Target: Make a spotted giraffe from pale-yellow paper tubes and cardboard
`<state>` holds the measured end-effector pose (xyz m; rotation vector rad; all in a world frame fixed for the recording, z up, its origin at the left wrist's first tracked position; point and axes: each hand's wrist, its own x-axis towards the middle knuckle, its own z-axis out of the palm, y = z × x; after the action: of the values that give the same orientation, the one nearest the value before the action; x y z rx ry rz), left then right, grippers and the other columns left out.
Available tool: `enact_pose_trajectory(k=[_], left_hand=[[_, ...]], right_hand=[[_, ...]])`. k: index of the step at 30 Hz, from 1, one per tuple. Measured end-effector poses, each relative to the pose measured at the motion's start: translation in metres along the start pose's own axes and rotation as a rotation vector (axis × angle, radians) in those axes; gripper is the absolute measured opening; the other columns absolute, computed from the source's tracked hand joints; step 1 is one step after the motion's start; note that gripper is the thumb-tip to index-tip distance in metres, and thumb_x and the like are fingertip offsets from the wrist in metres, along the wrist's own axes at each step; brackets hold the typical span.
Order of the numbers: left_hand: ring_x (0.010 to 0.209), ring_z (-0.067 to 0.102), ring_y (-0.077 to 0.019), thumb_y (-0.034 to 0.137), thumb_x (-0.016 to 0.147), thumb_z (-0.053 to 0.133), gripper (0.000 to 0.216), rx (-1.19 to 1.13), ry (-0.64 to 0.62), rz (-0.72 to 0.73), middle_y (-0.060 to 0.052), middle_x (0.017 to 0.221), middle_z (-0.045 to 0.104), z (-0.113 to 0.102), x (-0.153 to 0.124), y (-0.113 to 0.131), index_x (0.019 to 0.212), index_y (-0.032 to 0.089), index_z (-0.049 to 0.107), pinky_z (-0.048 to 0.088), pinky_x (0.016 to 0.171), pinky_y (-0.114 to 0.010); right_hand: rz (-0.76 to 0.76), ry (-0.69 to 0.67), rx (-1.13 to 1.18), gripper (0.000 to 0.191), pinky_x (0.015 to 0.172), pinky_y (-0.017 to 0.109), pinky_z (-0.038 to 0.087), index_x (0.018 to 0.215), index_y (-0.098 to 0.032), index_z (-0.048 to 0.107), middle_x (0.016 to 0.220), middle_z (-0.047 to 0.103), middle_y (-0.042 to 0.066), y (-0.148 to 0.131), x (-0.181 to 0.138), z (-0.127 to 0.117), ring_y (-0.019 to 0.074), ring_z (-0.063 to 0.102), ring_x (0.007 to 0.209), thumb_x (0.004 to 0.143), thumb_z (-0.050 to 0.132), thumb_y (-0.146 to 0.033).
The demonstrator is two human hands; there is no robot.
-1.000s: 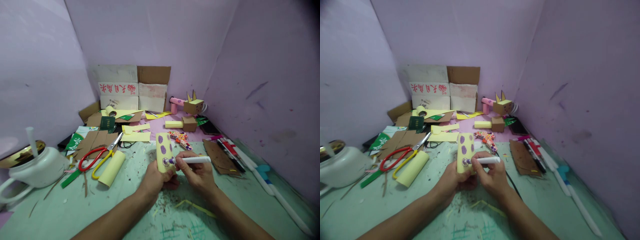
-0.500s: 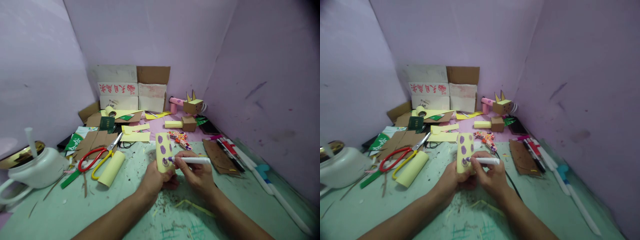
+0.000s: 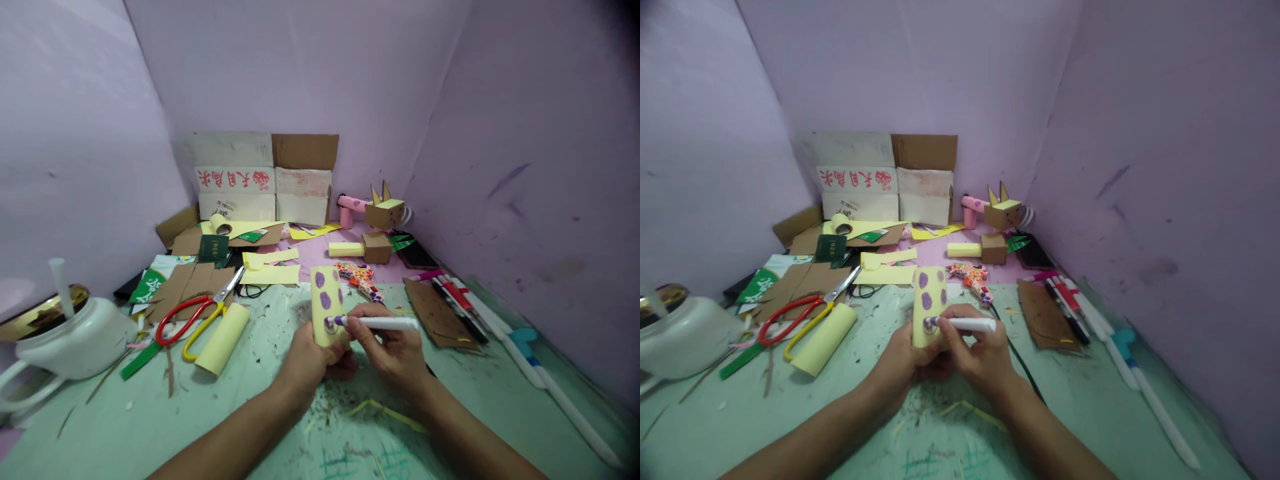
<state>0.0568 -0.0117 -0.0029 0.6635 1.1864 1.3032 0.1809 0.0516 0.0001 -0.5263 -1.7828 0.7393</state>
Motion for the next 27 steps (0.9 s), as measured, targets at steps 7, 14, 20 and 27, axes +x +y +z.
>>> enact_pose_trajectory(k=[7,14,20,27], left_hand=[[0.058,0.062,-0.0172,0.030,0.061,0.080,0.042,-0.011,0.020,-0.025,-0.002,0.068,0.065,-0.0007,0.0000,0.0000,0.094,0.014,0.060,0.052,0.055,-0.029],[0.057,0.063,-0.0174,0.029,0.058,0.080,0.043,-0.036,0.041,-0.035,-0.003,0.068,0.067,-0.0002,-0.0019,0.0003,0.093,0.014,0.059,0.053,0.054,-0.029],[0.056,0.063,-0.0166,0.028,0.061,0.078,0.042,-0.033,0.035,-0.022,-0.002,0.068,0.067,-0.0003,-0.0009,0.0001,0.095,0.014,0.059,0.053,0.055,-0.029],[0.055,0.062,-0.0159,0.029,0.062,0.078,0.038,-0.022,0.023,-0.017,-0.001,0.067,0.065,0.0003,-0.0003,-0.0007,0.092,0.014,0.059,0.052,0.053,-0.028]], right_hand=[[0.027,0.012,-0.051,0.007,0.051,0.024,0.051,0.080,-0.018,0.064,0.065,0.065,0.001,0.0024,0.0006,-0.0013,0.0143,0.064,0.057,0.086,0.060,-0.020],[0.046,0.017,-0.064,0.008,0.047,0.024,0.049,0.080,-0.019,0.063,0.062,0.063,0.000,0.0035,0.0006,-0.0029,0.0133,0.061,0.052,0.087,0.059,-0.022],[0.057,0.007,-0.053,0.009,0.048,0.025,0.051,0.081,-0.018,0.063,0.063,0.064,0.001,0.0026,-0.0002,-0.0036,0.0149,0.063,0.054,0.086,0.059,-0.024],[0.073,-0.001,-0.047,0.009,0.048,0.025,0.051,0.080,-0.019,0.063,0.062,0.064,0.001,0.0014,0.0005,-0.0035,0.0152,0.063,0.054,0.087,0.059,-0.024]])
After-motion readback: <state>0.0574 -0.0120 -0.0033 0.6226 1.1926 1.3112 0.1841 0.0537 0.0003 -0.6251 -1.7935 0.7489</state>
